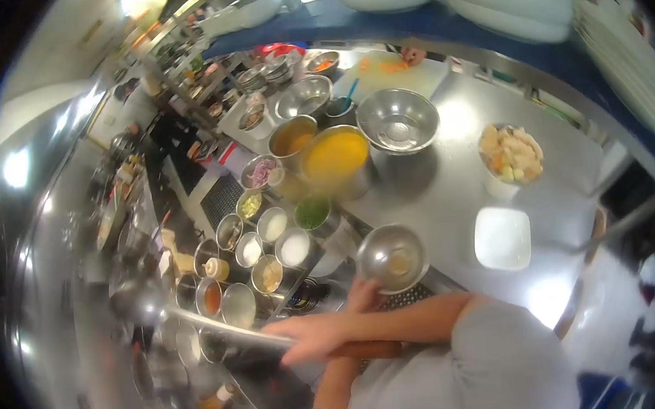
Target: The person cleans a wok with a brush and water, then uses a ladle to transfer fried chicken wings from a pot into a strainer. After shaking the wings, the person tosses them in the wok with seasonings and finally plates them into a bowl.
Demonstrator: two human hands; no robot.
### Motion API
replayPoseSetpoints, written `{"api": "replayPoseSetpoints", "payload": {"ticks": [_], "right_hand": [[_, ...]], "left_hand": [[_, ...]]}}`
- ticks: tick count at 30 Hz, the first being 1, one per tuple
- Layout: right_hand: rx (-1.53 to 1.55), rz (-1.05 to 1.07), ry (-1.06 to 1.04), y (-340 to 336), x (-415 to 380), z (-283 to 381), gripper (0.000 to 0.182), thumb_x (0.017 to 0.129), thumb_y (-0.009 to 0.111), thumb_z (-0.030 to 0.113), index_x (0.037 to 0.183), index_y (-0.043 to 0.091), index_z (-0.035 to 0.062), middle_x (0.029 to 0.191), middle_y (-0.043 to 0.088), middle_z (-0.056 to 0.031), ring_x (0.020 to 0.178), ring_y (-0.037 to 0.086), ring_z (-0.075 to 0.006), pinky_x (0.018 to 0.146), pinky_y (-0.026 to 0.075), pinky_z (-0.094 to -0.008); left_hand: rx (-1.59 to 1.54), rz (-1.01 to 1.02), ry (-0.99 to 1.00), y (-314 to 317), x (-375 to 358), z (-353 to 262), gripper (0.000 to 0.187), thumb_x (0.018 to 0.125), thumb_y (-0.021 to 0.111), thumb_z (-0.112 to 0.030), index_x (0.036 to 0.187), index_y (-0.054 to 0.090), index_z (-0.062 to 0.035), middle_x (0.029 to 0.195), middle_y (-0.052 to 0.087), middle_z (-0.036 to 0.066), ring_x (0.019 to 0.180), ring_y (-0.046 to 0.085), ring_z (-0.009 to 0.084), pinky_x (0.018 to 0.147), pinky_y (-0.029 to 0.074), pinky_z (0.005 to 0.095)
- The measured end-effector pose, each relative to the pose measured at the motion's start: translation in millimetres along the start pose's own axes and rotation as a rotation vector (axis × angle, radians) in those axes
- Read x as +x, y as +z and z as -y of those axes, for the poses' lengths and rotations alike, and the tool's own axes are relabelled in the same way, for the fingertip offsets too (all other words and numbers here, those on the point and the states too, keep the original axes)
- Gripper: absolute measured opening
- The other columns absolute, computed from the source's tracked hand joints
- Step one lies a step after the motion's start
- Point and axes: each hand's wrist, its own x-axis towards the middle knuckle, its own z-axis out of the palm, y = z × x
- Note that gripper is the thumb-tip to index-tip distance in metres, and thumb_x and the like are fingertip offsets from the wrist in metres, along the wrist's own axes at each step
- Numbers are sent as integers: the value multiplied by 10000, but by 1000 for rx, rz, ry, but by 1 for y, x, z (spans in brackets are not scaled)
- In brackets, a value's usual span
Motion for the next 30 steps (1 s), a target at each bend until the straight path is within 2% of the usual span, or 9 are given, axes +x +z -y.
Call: {"api": "replayPoseSetpoints", "payload": {"ticks": [5, 7, 9, 11, 13, 15, 22, 26, 30], "right_hand": [[32, -39, 318, -28, -36, 19, 660, 856, 632, 141, 1422, 326, -5, 931, 566, -113, 699, 567, -171, 545, 479, -288], [72, -36, 242, -29, -39, -2, 637, 900, 593, 112, 1445, 280, 7, 714, 511, -45, 463, 476, -105, 392, 403, -249], [213, -26, 261, -27, -39, -4, 609, 913, 578, 91, 1441, 284, 14, 620, 481, -15, 380, 438, -80, 333, 377, -236], [265, -34, 351, -28, -29, 5, 566, 904, 577, 60, 1411, 329, 25, 593, 456, -1, 380, 419, -72, 314, 372, -235], [347, 4, 354, -27, -14, -4, 557, 901, 566, 47, 1407, 334, 29, 592, 445, 2, 382, 406, -70, 312, 367, -236], [396, 25, 391, -15, 10, -12, 545, 899, 545, 28, 1403, 339, 36, 608, 438, 0, 386, 381, -66, 305, 355, -241], [467, 173, 394, 70, 110, -61, 551, 945, 535, 83, 1438, 293, 35, 634, 395, -8, 348, 348, -60, 252, 318, -232], [471, 327, 457, 126, 170, -80, 550, 948, 505, 73, 1451, 284, 41, 646, 376, -2, 346, 339, -55, 239, 311, -216], [403, 415, 500, 196, 221, -90, 537, 928, 520, 62, 1424, 321, 9, 609, 380, 9, 352, 326, -45, 262, 291, -209]], "left_hand": [[-273, 119, 173, 48, -2, 15, 627, 850, 704, -198, 1375, 394, -50, 1217, 572, 149, 1027, 625, 262, 791, 551, 361], [-153, 219, 520, -6, -8, 66, 637, 858, 707, -232, 1387, 400, -54, 1267, 557, 159, 1102, 605, 282, 849, 532, 392], [150, 87, 349, -47, -52, 55, 651, 831, 726, -260, 1375, 445, -38, 1269, 575, 170, 1116, 608, 288, 896, 512, 391], [540, -589, 14, -84, -130, 51, 625, 778, 743, -293, 1290, 535, -1, 1210, 615, 202, 1111, 611, 295, 928, 488, 370], [1106, -1059, 204, -145, -214, 117, 572, 796, 710, -300, 1225, 541, 37, 1118, 603, 230, 1027, 599, 357, 890, 490, 440], [1243, -1396, -330, -173, -320, 164, 667, 777, 691, -254, 1318, 432, 37, 1186, 525, 296, 1019, 567, 431, 879, 481, 486], [5, -1998, -738, -117, -507, 310, 764, 877, 599, -486, 1284, 406, 130, 1100, 594, 310, 940, 648, 406, 826, 519, 523], [-1172, -1446, 602, -84, -466, 316, 612, 946, 516, -512, 1230, 472, 28, 1130, 610, 212, 951, 655, 308, 771, 560, 397], [-1392, -1187, 1244, -109, -434, 305, 262, 982, 550, -279, 1075, 497, -40, 786, 524, 33, 582, 481, 92, 476, 386, 213]]}}
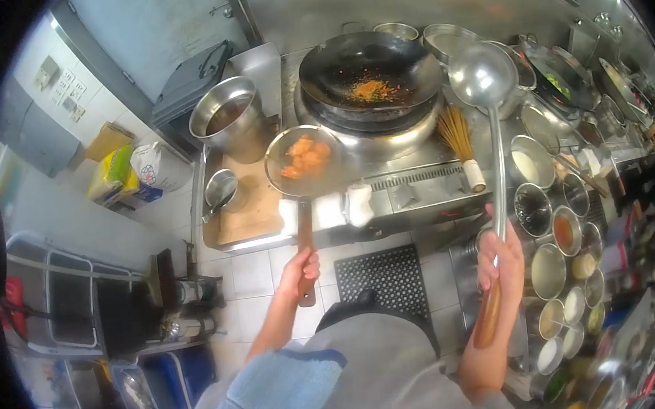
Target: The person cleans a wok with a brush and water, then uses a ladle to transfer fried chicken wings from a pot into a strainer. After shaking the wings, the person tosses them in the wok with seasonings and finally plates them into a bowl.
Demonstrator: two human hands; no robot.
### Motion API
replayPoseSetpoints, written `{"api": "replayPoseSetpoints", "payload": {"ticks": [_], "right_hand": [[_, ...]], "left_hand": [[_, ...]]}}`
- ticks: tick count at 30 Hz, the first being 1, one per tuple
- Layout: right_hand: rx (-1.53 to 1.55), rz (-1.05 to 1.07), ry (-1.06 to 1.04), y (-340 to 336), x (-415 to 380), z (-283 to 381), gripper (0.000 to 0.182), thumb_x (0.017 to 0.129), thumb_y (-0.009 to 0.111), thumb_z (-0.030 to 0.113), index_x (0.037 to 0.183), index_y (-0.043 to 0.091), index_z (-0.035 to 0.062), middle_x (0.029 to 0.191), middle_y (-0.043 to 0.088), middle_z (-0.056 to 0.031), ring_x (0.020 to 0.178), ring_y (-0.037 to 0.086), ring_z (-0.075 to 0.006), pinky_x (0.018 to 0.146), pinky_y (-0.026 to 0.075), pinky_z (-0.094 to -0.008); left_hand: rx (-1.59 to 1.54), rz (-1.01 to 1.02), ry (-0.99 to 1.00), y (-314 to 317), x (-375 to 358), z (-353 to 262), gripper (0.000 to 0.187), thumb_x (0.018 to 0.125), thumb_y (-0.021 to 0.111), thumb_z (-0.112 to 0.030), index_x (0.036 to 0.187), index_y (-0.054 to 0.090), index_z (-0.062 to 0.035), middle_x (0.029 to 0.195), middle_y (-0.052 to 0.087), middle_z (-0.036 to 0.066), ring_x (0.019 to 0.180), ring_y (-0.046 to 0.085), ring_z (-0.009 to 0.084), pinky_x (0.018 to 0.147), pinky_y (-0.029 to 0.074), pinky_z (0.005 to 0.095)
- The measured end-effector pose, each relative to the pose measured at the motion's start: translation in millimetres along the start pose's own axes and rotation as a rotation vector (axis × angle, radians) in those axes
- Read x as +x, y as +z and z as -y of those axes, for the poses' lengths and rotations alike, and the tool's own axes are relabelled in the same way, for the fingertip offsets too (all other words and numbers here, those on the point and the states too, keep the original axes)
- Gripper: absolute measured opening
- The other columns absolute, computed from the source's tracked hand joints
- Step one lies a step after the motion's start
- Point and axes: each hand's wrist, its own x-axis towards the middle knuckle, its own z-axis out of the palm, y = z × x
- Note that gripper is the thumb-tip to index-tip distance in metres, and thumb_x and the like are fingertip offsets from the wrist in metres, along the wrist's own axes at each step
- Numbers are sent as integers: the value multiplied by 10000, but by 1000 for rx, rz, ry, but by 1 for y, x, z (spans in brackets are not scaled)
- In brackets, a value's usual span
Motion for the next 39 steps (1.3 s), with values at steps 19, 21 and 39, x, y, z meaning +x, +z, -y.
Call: {"api": "replayPoseSetpoints", "payload": {"ticks": [19, 21, 39], "right_hand": [[-173, 480, 335, -8, 240, -9, 366, 896, 586, 99, 1221, 432, 34, 661, 432, 5, 433, 404, -63, 335, 359, -238], [-160, 542, 364, -13, 260, -13, 275, 899, 588, 94, 1121, 440, 32, 652, 443, -2, 449, 423, -73, 345, 377, -257], [-504, 478, 304, -53, 304, 28, 602, 901, 567, 18, 1452, 337, 87, 639, 457, 19, 436, 417, -61, 353, 384, -240]], "left_hand": [[613, -362, 304, 254, 5, -23, 139, 952, 533, -97, 1074, 500, -39, 680, 429, -2, 469, 372, 61, 391, 314, 229], [824, -357, 385, 250, 48, -19, 124, 938, 534, -95, 1043, 506, -36, 686, 459, 8, 471, 409, 79, 406, 351, 250], [943, -887, 440, 153, -8, 64, 92, 904, 552, -54, 946, 498, 8, 597, 505, 33, 447, 523, 124, 405, 443, 275]]}}
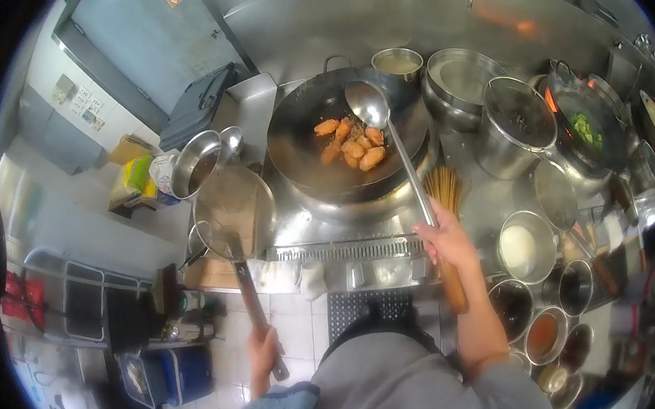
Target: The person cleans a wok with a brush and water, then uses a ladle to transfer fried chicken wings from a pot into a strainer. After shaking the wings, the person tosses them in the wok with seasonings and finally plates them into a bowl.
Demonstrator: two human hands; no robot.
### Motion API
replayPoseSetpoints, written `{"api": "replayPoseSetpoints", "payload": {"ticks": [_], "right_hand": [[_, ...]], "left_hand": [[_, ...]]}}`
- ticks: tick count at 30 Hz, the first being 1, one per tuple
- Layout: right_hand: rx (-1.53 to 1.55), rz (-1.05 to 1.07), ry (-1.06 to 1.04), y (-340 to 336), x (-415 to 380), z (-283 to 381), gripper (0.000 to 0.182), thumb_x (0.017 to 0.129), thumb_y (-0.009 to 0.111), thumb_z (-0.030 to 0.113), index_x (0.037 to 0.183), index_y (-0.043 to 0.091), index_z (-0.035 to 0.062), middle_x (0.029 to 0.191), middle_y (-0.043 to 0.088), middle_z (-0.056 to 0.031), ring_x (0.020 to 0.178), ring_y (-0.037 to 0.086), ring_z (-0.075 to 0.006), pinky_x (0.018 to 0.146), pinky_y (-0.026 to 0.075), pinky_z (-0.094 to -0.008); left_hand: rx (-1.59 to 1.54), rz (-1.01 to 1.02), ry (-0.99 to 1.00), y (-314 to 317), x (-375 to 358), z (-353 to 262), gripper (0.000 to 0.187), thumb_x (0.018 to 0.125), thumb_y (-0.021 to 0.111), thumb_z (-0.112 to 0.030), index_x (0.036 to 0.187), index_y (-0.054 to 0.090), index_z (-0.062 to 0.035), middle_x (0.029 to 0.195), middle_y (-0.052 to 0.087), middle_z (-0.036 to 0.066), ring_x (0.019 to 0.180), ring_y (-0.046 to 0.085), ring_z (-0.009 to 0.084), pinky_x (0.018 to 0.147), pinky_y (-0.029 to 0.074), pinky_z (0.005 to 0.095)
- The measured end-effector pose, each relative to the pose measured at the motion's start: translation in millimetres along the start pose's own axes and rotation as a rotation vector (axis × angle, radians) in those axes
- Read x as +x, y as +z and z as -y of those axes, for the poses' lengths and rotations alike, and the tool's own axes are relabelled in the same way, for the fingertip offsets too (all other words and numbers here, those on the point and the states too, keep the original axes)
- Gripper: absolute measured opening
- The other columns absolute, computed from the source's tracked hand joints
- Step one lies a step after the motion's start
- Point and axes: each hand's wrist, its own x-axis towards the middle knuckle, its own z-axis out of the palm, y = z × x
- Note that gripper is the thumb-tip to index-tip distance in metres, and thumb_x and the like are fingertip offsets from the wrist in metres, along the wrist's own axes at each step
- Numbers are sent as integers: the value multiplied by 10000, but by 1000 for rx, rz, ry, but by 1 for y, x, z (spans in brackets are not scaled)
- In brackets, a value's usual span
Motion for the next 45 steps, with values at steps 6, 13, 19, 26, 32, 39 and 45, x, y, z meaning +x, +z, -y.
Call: {"api": "replayPoseSetpoints", "payload": {"ticks": [6, 13, 19, 26, 32, 39, 45], "right_hand": [[-89, -112, -9, 9, -5, 22, 619, 896, 566, 15, 1459, 324, 97, 626, 449, 27, 427, 413, -59, 350, 387, -243], [-91, -274, -21, 39, 1, 14, 524, 877, 574, 34, 1374, 409, 35, 587, 441, 22, 403, 405, -68, 341, 368, -242], [-135, -376, 42, 68, -20, 7, 504, 876, 579, 36, 1354, 424, 9, 572, 427, 15, 387, 392, -70, 336, 351, -237], [-83, -402, 43, 81, -46, 4, 410, 865, 580, 19, 1260, 474, 2, 667, 473, 3, 414, 414, -65, 337, 365, -224], [-87, -399, 69, 81, -41, -2, 445, 866, 578, 17, 1295, 460, 9, 640, 464, 7, 410, 418, -68, 341, 370, -228], [-207, -187, 176, 82, -19, 10, 572, 874, 587, 31, 1408, 382, 34, 598, 469, 12, 410, 425, -70, 358, 372, -234], [-730, -30, 242, 25, -72, 70, 684, 808, 618, 94, 1445, 368, 90, 641, 569, -59, 479, 529, -128, 479, 457, -297]], "left_hand": [[-277, 272, -251, -32, 36, 44, 205, 916, 644, -194, 931, 513, -38, 677, 544, 47, 493, 533, 155, 458, 473, 310], [910, -233, 509, -59, 117, 55, 475, 842, 726, -299, 1116, 542, 42, 954, 628, 206, 868, 632, 299, 771, 527, 405], [618, 168, 697, 72, 133, -5, 803, 691, 824, -378, 1239, 462, 83, 1061, 592, 289, 1021, 581, 424, 864, 491, 459], [643, 471, 254, 97, 157, -17, 724, 725, 787, -314, 1249, 464, 67, 1008, 627, 241, 967, 632, 395, 825, 528, 445], [-984, 774, -594, 99, 161, -52, 532, 789, 614, -139, 1282, 468, 1, 1139, 611, 205, 1080, 610, 389, 943, 505, 539], [-1124, 968, -494, 173, 186, -135, 541, 970, 417, -536, 1325, 465, -131, 1281, 529, 144, 1159, 537, 374, 947, 447, 522], [-740, 851, -491, 180, 203, -181, 417, 887, 604, -394, 1233, 511, -181, 1104, 593, 42, 1037, 562, 224, 888, 471, 471]]}}
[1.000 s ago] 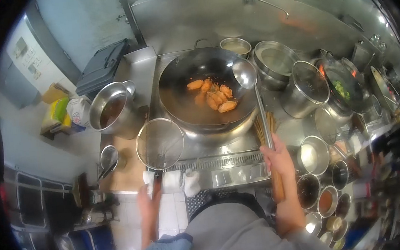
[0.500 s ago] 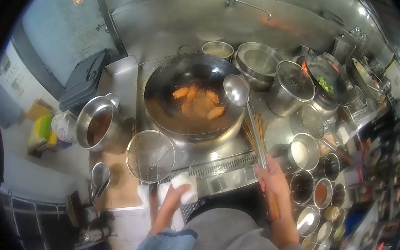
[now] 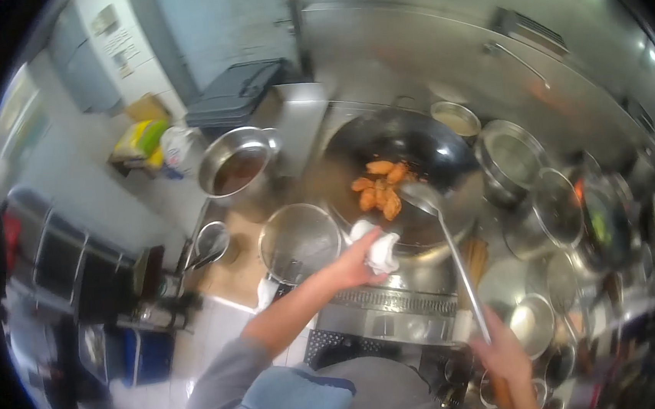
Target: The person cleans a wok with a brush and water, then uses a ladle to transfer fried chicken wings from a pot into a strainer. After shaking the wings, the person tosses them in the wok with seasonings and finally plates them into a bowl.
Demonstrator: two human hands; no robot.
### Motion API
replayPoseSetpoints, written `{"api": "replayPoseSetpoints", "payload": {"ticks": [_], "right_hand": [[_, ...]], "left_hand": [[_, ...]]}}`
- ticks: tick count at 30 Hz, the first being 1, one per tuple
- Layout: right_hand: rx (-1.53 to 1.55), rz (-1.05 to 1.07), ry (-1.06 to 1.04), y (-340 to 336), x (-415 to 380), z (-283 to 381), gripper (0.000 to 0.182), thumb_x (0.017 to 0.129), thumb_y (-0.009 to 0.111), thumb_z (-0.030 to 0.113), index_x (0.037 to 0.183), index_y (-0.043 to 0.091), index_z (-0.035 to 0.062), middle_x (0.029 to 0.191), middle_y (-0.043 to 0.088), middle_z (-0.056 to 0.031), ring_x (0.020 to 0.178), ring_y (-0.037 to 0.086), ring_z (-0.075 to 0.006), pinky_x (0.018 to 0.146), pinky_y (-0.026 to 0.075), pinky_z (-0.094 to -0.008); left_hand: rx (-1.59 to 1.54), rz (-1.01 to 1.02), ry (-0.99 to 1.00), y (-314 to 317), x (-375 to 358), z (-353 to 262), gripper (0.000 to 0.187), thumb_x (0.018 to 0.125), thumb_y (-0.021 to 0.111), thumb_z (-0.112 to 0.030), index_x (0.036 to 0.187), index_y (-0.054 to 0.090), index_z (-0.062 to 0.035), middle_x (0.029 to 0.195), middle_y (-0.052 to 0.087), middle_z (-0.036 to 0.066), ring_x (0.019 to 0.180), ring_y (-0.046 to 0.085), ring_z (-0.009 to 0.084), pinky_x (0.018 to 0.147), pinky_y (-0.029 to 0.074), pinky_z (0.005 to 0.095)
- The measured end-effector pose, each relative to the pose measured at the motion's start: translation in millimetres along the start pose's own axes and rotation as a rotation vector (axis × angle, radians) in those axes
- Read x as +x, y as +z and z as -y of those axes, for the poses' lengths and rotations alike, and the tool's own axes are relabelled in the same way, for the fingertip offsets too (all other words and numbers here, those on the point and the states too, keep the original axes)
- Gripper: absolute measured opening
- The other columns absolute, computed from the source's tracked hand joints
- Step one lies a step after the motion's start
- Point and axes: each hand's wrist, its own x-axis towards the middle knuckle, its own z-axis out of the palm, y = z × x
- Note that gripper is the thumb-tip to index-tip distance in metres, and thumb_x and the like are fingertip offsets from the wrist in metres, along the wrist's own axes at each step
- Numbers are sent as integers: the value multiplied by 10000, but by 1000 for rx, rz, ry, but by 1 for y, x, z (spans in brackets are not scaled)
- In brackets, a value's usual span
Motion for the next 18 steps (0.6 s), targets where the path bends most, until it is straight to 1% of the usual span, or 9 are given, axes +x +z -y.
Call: {"api": "replayPoseSetpoints", "payload": {"ticks": [2, 4, 5, 7, 9, 11, 13, 16, 18], "right_hand": [[-91, 90, -14, -25, -8, -2, 721, 805, 625, 70, 1464, 334, 104, 655, 577, -75, 490, 551, -147, 489, 468, -304], [-203, 175, -31, -38, -11, -12, 757, 810, 626, 23, 1485, 297, 113, 683, 593, -85, 517, 585, -178, 483, 471, -310], [-450, 73, -378, -31, 8, -31, 748, 822, 638, 94, 1482, 285, 100, 825, 645, -198, 713, 668, -294, 652, 524, -388], [-451, 21, -282, 1, 65, -49, 751, 836, 639, 180, 1482, 266, 96, 974, 632, -268, 864, 663, -360, 773, 506, -432], [-477, -48, -151, 24, 103, -53, 759, 853, 626, 232, 1493, 239, 105, 998, 630, -263, 809, 658, -340, 749, 509, -422], [-378, 4, -271, -6, 97, -57, 759, 861, 620, 215, 1500, 223, 114, 925, 645, -220, 719, 644, -296, 694, 513, -400], [-283, 142, -309, -36, 76, -35, 751, 869, 613, 188, 1505, 221, 115, 831, 643, -158, 606, 602, -218, 614, 505, -359], [-223, 294, -185, -54, 60, -10, 737, 870, 609, 151, 1504, 237, 105, 732, 612, -92, 507, 546, -115, 527, 482, -309], [-228, 179, -433, -29, 98, -17, 727, 864, 615, 159, 1491, 253, 89, 785, 646, -150, 545, 604, -220, 564, 505, -368]], "left_hand": [[-106, 32, -127, -3, 14, -7, 391, 835, 683, -199, 1179, 507, -138, 1010, 606, 53, 1008, 567, 236, 882, 502, 456], [-139, -119, -23, -3, 53, 7, 179, 883, 622, -248, 1024, 583, -145, 919, 640, 43, 842, 617, 230, 772, 525, 484], [-157, -113, 46, -4, 68, 16, 144, 879, 602, -199, 1006, 576, -135, 913, 638, 52, 838, 622, 236, 762, 537, 492], [-176, -83, 257, -16, 107, 49, 120, 882, 575, -144, 999, 570, -118, 903, 632, 57, 825, 633, 234, 725, 554, 487], [-166, -137, 297, -10, 108, 74, 116, 915, 559, -162, 1016, 567, -107, 924, 626, 54, 824, 630, 204, 715, 561, 443], [-236, -126, 294, 35, 23, 86, 150, 937, 505, -125, 1081, 537, -97, 1019, 616, 80, 901, 646, 215, 727, 589, 428], [-124, -157, 217, 34, -24, 94, 210, 946, 466, -101, 1152, 506, -113, 1035, 619, 89, 901, 655, 230, 721, 597, 442], [-131, -268, 224, 39, -18, 65, 139, 916, 493, -120, 1054, 503, -127, 966, 634, 73, 870, 650, 238, 655, 568, 450], [-172, -148, 241, 2, 36, 47, 106, 911, 494, -126, 1016, 507, -130, 939, 643, 58, 878, 643, 241, 672, 548, 466]]}}
